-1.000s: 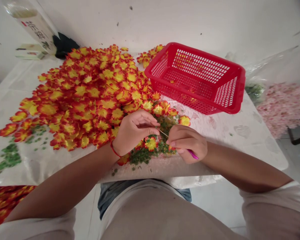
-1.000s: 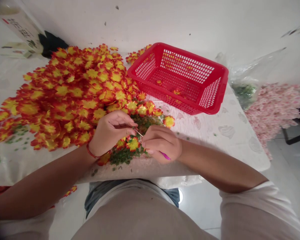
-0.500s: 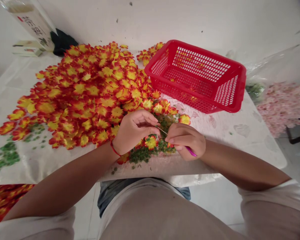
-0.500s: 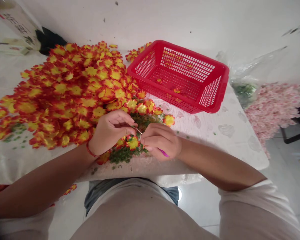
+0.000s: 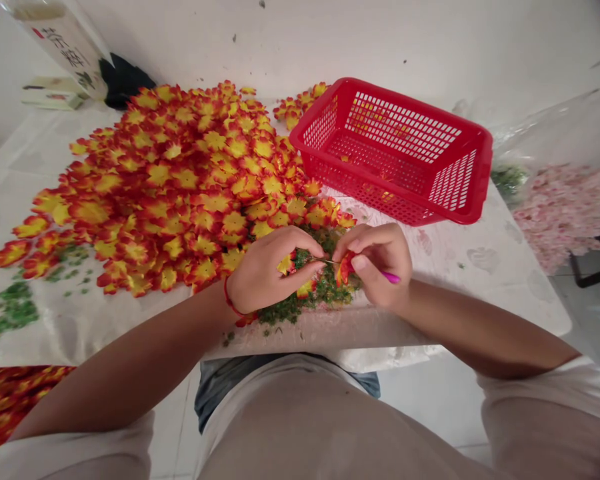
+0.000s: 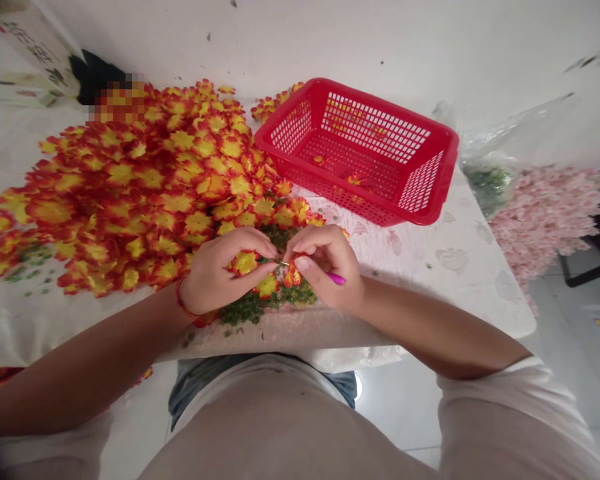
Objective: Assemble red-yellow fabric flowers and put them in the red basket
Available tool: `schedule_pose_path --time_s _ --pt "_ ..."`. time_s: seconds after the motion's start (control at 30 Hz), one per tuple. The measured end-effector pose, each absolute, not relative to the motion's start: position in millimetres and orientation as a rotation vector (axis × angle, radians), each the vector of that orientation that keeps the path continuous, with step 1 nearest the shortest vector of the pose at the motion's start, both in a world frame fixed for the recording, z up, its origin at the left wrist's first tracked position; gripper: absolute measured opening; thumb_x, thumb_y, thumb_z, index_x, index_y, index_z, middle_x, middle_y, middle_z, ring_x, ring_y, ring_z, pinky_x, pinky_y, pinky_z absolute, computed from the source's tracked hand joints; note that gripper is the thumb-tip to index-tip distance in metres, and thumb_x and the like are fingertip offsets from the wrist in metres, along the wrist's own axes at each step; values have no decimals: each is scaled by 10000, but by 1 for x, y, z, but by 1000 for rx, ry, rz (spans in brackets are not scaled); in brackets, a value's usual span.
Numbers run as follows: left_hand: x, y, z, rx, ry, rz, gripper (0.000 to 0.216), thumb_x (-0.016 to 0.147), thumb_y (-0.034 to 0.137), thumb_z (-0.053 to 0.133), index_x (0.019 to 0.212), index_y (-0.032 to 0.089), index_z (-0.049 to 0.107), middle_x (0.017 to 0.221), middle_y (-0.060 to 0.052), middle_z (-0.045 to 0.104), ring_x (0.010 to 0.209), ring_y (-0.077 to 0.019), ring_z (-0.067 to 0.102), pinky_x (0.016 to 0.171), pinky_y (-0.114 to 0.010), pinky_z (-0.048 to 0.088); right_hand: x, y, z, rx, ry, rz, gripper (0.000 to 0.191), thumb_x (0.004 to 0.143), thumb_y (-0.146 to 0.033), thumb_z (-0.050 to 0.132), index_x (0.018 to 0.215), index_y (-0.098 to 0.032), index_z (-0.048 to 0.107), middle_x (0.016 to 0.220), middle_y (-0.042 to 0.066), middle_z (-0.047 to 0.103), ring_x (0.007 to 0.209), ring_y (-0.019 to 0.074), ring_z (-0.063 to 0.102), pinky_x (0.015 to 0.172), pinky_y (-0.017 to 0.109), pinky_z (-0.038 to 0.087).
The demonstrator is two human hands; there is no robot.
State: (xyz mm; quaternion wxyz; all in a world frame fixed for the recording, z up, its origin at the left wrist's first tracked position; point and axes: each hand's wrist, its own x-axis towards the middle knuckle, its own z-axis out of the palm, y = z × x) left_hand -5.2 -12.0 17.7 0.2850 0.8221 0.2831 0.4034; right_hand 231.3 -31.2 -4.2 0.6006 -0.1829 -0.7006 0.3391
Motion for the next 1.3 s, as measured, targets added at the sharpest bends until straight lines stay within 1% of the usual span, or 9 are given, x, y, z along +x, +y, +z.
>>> schedule_pose_path --time_s 0.2,0.5,0.67,0.77,0.87,1.03,1.1,1.2,1.3 --pt "-7 -9 15 2253 842 965 155 1113 389 786 1058 258 848 1004 -46 863 967 -208 815 938 -316 636 228 -33 5 -489 -1646 925 19 1158 -235 664 1167 -230 648 989 35 767 751 135 742 677 275 615" --pt "-4 -9 22 2374 780 1115 122 1109 228 761 1089 252 879 1000 -48 840 937 -193 781 924 -318 625 228 -26 10 -576 -1386 1193 183 1106 -383 777 1083 -258 644 874 0 798 695 153 708 617 270 587" --pt "-2 -14 26 2398 895 1108 182 1134 274 707 1047 258 867 928 -48 793 884 -204 748 905 -348 612 234 -18 11 -591 -1294 1351 237 1047 -425 824 998 -228 702 883 40 842 765 203 762 669 320 619" --pt "-2 -14 25 2401 922 1123 174 1123 248 698 1043 261 852 915 -41 770 870 -201 729 884 -347 598 234 -18 9 -659 -1330 1318 234 1067 -400 824 973 -237 686 886 22 840 766 184 757 692 305 616" --pt "-3 -15 23 2414 910 1148 147 1091 195 711 1013 248 822 850 -15 720 832 -185 701 858 -333 576 231 -21 5 -725 -1412 1221 178 1075 -336 834 1034 -246 687 928 2 814 823 154 756 764 280 613" --pt "-4 -14 19 2494 899 1192 128 1085 190 728 987 250 784 857 -6 718 832 -178 689 825 -334 553 230 -25 1 -883 -1493 1004 215 1096 -458 802 1153 -275 705 1073 28 763 931 170 741 788 295 608" --pt "-4 -13 18 2540 906 1251 132 1086 178 723 983 247 768 863 -7 714 829 -179 681 809 -334 550 230 -26 2 -969 -1493 1008 222 1137 -507 723 1142 -288 688 999 12 727 849 165 713 748 301 594" --pt "-5 -10 17 2571 905 1332 114 1086 168 725 998 236 749 839 3 680 780 -169 646 772 -326 545 231 -26 1 -1013 -1491 1146 254 1179 -544 617 1137 -296 653 864 -20 647 667 146 628 600 293 532" --pt "-5 -9 16 2543 917 1323 90 1095 188 731 1021 230 758 849 2 691 784 -166 657 777 -325 555 235 -25 -2 -956 -1515 1173 220 1175 -528 637 1199 -309 633 841 -39 573 620 135 542 531 275 437"
